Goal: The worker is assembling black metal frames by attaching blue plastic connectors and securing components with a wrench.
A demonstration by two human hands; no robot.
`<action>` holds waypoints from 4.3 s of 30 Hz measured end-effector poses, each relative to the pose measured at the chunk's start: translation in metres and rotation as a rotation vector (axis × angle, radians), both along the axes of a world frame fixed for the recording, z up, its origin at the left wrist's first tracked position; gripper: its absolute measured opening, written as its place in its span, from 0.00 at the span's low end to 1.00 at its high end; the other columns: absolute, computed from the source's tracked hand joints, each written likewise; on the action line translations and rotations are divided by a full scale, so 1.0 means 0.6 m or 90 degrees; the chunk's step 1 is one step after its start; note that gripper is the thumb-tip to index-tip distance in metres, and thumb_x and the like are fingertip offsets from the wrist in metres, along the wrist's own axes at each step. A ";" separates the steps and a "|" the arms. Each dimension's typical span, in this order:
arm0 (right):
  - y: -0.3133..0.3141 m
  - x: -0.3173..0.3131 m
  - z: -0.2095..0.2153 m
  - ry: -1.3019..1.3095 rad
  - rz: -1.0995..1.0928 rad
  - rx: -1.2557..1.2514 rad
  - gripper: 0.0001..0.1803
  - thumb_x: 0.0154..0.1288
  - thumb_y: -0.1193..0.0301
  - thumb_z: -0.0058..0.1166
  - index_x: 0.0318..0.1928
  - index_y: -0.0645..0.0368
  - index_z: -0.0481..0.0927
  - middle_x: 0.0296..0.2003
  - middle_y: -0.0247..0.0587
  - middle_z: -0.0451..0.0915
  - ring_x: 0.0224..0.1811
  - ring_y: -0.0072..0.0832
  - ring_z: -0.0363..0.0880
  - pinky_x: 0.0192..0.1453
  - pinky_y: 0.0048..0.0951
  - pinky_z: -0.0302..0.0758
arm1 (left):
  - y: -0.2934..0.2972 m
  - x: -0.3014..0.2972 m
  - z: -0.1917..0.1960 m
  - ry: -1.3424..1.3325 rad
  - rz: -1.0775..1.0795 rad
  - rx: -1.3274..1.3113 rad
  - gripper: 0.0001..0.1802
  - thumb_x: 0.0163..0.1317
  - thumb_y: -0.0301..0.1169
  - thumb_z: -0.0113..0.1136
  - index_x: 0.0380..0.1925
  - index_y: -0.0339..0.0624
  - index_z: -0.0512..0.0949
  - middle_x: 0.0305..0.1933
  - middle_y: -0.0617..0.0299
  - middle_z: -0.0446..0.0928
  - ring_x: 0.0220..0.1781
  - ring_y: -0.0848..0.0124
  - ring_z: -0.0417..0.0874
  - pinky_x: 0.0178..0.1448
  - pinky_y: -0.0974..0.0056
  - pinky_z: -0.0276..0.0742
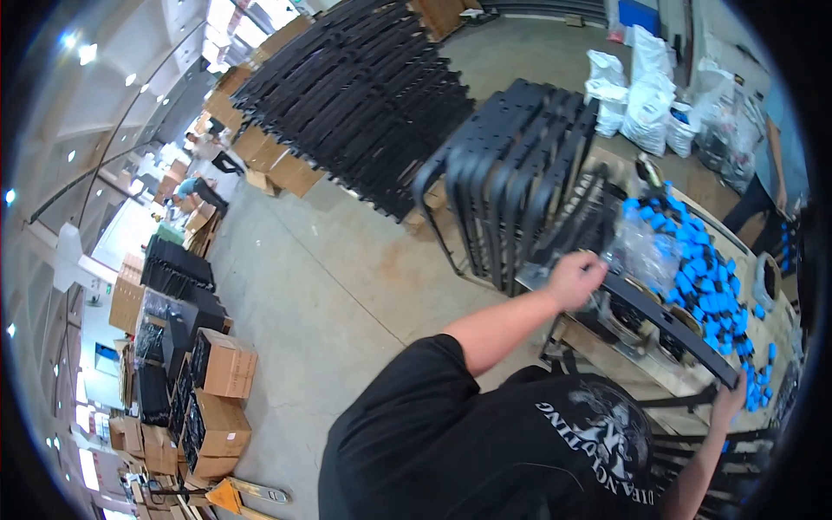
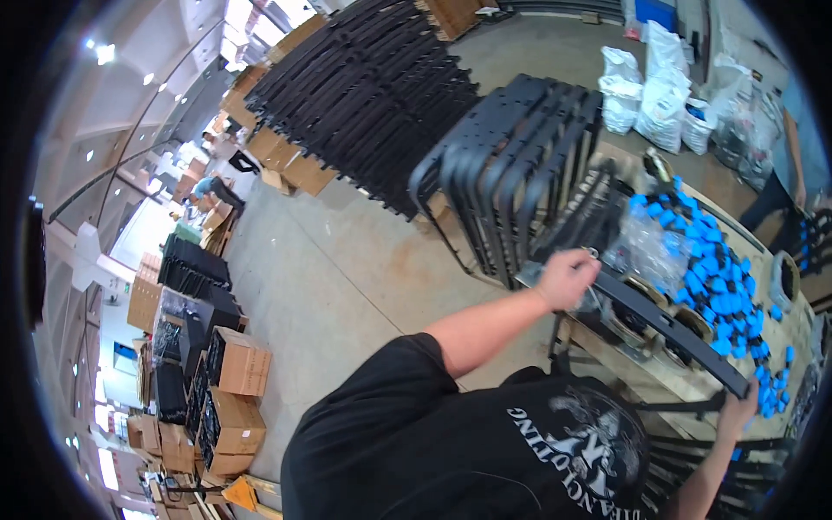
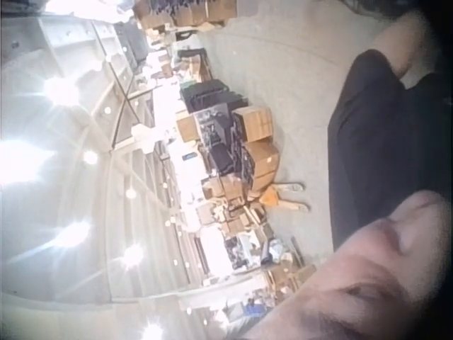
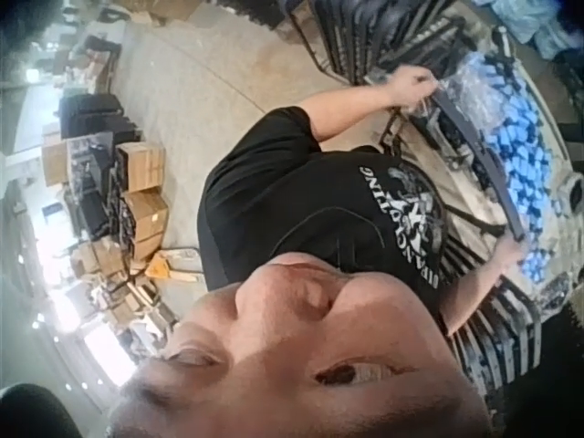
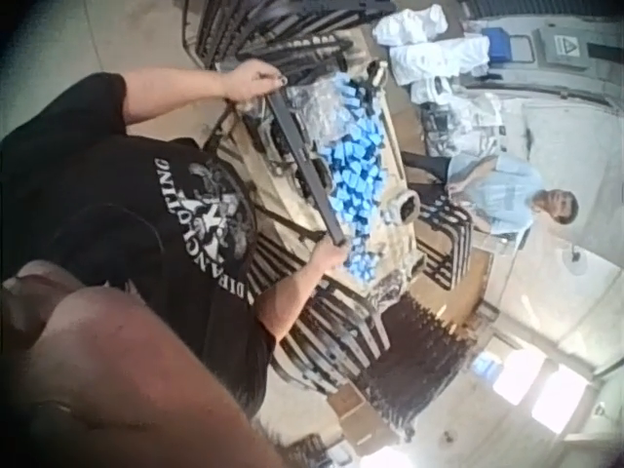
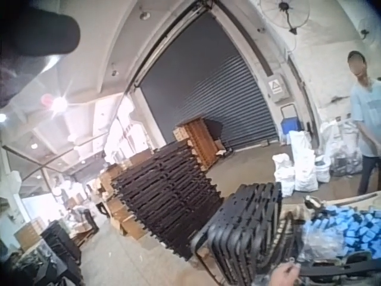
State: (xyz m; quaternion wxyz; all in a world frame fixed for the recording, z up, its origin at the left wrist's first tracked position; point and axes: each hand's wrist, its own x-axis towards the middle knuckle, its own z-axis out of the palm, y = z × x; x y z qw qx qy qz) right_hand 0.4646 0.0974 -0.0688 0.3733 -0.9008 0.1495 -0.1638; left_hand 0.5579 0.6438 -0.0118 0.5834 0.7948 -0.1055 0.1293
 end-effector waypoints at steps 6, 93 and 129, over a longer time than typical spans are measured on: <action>0.077 -0.021 0.119 0.003 0.190 -0.002 0.33 0.55 0.62 0.70 0.59 0.61 0.74 0.48 0.47 0.79 0.52 0.42 0.78 0.59 0.42 0.73 | -0.074 -0.029 0.115 -0.018 0.194 0.336 0.20 0.59 0.34 0.67 0.49 0.35 0.79 0.49 0.50 0.81 0.52 0.57 0.83 0.58 0.55 0.77; 0.215 0.065 -0.111 0.427 0.225 1.260 0.18 0.69 0.49 0.53 0.31 0.48 0.71 0.24 0.26 0.65 0.22 0.22 0.58 0.24 0.24 0.56 | -0.291 -0.015 0.144 0.086 0.081 0.521 0.18 0.64 0.44 0.61 0.30 0.40 0.82 0.31 0.53 0.84 0.37 0.53 0.85 0.43 0.52 0.79; 0.317 -0.471 -0.120 0.140 -0.493 0.792 0.07 0.68 0.68 0.58 0.35 0.57 0.76 0.23 0.29 0.71 0.22 0.20 0.68 0.27 0.24 0.67 | -0.295 0.101 -0.228 0.124 -0.305 0.710 0.18 0.64 0.37 0.56 0.50 0.42 0.83 0.57 0.52 0.81 0.58 0.48 0.82 0.60 0.51 0.81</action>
